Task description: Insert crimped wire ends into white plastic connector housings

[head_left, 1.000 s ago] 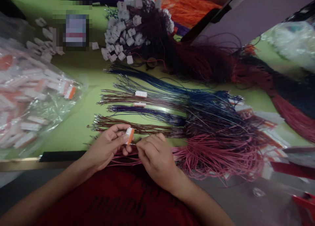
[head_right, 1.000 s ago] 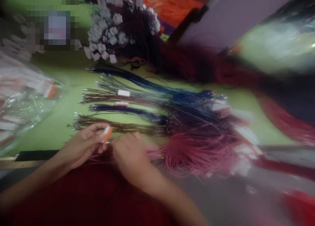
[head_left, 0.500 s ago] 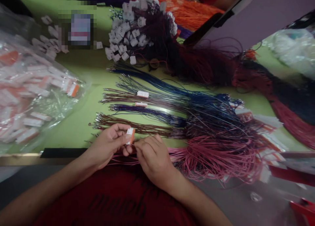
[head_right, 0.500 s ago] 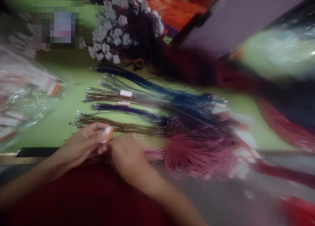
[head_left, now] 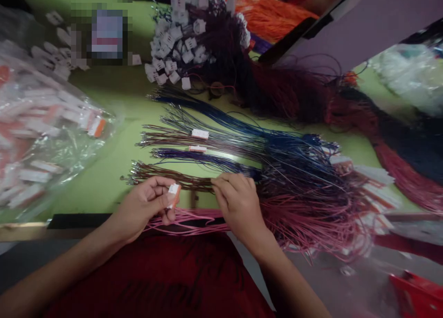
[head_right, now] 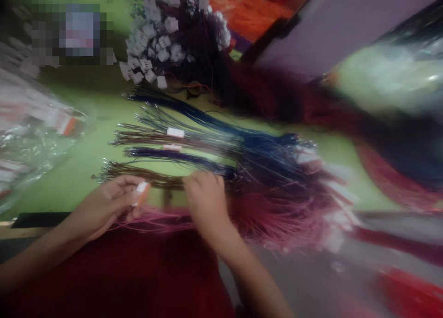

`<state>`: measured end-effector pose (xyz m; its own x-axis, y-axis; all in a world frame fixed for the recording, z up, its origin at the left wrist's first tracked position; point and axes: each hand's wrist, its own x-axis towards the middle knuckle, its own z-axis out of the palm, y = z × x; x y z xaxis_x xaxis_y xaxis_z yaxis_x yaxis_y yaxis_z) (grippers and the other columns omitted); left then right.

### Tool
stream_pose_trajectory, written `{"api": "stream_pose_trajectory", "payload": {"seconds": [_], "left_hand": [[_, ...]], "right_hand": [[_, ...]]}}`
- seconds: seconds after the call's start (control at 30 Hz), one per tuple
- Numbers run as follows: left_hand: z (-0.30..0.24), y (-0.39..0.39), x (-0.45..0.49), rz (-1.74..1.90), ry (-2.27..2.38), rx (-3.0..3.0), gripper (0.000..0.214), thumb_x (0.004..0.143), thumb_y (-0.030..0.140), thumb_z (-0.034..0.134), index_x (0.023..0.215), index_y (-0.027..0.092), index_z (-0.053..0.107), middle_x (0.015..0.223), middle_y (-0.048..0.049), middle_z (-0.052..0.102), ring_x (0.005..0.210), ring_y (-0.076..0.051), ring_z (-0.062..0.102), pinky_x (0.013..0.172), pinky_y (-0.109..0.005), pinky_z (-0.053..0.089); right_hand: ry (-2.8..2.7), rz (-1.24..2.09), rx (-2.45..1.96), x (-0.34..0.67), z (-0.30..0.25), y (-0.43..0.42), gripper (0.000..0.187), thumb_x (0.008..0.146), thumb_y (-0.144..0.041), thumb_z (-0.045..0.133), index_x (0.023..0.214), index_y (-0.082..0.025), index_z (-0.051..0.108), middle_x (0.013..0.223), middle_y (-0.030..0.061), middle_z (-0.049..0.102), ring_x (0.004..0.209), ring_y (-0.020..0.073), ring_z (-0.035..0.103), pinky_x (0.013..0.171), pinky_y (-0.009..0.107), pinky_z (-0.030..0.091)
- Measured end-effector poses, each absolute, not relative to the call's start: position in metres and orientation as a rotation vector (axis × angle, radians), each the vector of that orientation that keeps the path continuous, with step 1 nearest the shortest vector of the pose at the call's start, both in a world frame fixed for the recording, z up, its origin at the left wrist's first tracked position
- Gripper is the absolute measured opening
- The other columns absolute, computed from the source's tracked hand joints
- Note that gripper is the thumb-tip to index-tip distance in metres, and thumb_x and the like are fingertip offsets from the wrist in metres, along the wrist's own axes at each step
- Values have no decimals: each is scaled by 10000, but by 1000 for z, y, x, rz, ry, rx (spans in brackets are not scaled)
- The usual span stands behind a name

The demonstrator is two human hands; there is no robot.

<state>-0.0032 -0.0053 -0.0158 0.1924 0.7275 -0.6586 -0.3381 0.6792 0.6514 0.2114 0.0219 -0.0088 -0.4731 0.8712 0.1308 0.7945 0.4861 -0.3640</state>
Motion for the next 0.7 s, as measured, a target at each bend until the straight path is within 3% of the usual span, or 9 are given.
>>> {"api": "stream_pose_trajectory", "payload": {"seconds": [0.07, 0.3, 0.6, 0.7], "left_hand": [[-15, -6, -4, 735, 1123, 398, 326, 727, 259, 728, 955, 154, 520, 594, 35, 624, 460, -105, 589, 414, -189, 446], [-15, -10, -4, 665, 1064, 406, 313, 740, 257, 713, 966, 155, 522, 588, 38, 620, 460, -108, 597, 413, -193, 462], [-13, -18, -11, 481, 972, 557, 196, 785, 276, 657, 898, 162, 544, 551, 27, 621, 430, -101, 583, 426, -198, 437], [-12, -20, -11, 432, 965, 588, 205, 771, 284, 661, 897, 164, 555, 552, 26, 619, 439, -111, 589, 430, -207, 434]], "right_hand": [[-2556, 232, -1538, 218, -11, 28, 131, 873, -120, 524, 835, -165, 641, 851, 74, 665, 810, 205, 540, 719, 345, 330], [-2635, 230, -1521, 223, -9, 25, 105, 868, -158, 545, 826, -193, 635, 868, 64, 650, 832, 204, 517, 770, 355, 329], [-2385, 590, -1240, 257, 4, 28, 170, 829, -79, 562, 923, -202, 631, 942, 51, 657, 884, 184, 589, 786, 347, 400], [-2335, 634, -1256, 259, 8, 30, 133, 829, -97, 565, 878, -202, 629, 849, 39, 643, 807, 172, 576, 736, 329, 416]]}}
